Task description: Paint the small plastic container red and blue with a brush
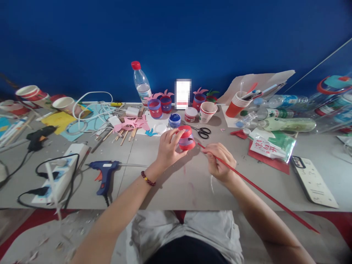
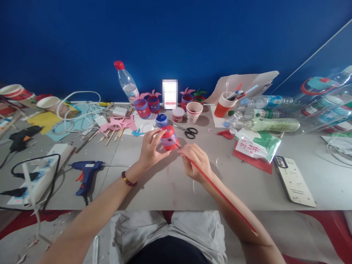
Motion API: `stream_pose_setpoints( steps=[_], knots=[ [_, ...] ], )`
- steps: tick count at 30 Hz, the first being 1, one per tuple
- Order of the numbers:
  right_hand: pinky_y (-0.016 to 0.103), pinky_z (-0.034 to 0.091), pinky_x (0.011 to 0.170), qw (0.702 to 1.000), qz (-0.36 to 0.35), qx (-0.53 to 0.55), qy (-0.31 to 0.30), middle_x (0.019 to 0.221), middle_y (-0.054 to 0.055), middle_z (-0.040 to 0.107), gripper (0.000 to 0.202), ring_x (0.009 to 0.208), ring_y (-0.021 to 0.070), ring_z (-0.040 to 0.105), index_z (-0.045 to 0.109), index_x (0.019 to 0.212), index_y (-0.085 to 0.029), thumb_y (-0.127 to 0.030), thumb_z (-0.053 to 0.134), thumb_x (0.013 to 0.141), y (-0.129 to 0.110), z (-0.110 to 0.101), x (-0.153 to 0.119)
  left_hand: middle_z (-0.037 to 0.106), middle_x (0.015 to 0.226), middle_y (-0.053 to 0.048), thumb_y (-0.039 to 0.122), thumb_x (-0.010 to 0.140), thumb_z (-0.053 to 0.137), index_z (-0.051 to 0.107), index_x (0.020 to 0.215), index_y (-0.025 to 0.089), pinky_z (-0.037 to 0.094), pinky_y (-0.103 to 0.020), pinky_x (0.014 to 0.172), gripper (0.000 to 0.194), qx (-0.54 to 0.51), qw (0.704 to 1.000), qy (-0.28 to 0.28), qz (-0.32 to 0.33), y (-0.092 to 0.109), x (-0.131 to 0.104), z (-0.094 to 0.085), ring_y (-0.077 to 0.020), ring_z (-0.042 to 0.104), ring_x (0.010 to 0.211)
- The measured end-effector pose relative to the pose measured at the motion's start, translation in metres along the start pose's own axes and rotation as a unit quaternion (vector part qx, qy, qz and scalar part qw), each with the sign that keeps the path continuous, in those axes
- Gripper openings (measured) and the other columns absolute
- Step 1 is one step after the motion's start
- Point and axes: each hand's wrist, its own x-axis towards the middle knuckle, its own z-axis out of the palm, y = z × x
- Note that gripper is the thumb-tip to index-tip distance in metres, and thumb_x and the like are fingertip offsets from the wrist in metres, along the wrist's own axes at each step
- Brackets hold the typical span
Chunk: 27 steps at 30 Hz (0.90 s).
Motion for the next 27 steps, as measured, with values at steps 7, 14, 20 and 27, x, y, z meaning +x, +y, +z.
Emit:
stream_pose_setpoints(
  steps=[7, 14, 20, 27],
  knots=[
    [0.033, 0.053, 0.066, 0.999, 0.022, -0.047, 0.012, 0.077, 0.004, 0.069, 0.02, 0.07, 0.0187, 0.065, 0.062, 0.097, -0.023, -0.012, 0.046, 0.094, 0.008, -0.003, -0.002, 0.055, 0.129, -0.012, 0.027, 0.07, 0.082, 0.039, 0.139, 0.028, 0.049, -0.049, 0.099, 0.081, -0.012, 1.0, -0.009, -0.001, 0.001, 0.001, -0.002, -0.031, 0.056, 0.118],
    [0.034, 0.055, 0.067, 0.999, -0.035, -0.002, -0.024, 0.08, 0.007, 0.067, 0.021, 0.076, 0.0198, 0.064, 0.061, 0.103, -0.019, -0.007, 0.048, 0.091, 0.005, 0.0, -0.004, 0.056, 0.127, -0.013, 0.03, 0.071, 0.083, 0.041, 0.138, 0.026, 0.05, -0.048, 0.098, 0.079, -0.01, 1.0, 0.005, 0.013, 0.004, 0.002, -0.003, -0.0299, 0.057, 0.116],
    [0.033, 0.057, 0.069, 0.996, -0.076, -0.014, -0.05, 0.078, 0.007, 0.067, 0.018, 0.077, 0.0194, 0.064, 0.061, 0.103, -0.018, -0.011, 0.047, 0.094, 0.002, 0.0, -0.001, 0.057, 0.126, -0.012, 0.029, 0.071, 0.082, 0.045, 0.137, 0.026, 0.049, -0.047, 0.098, 0.075, -0.012, 1.0, -0.005, -0.003, 0.003, 0.001, -0.001, -0.0298, 0.057, 0.115],
    [0.033, 0.055, 0.066, 0.989, -0.11, -0.044, -0.088, 0.078, 0.007, 0.068, 0.014, 0.078, 0.02, 0.066, 0.059, 0.101, -0.018, -0.011, 0.049, 0.094, -0.002, 0.0, 0.0, 0.055, 0.127, -0.012, 0.026, 0.072, 0.08, 0.046, 0.137, 0.025, 0.048, -0.047, 0.101, 0.073, 0.001, 1.0, -0.003, -0.011, 0.002, -0.001, 0.0, -0.0297, 0.055, 0.116]
  ],
)
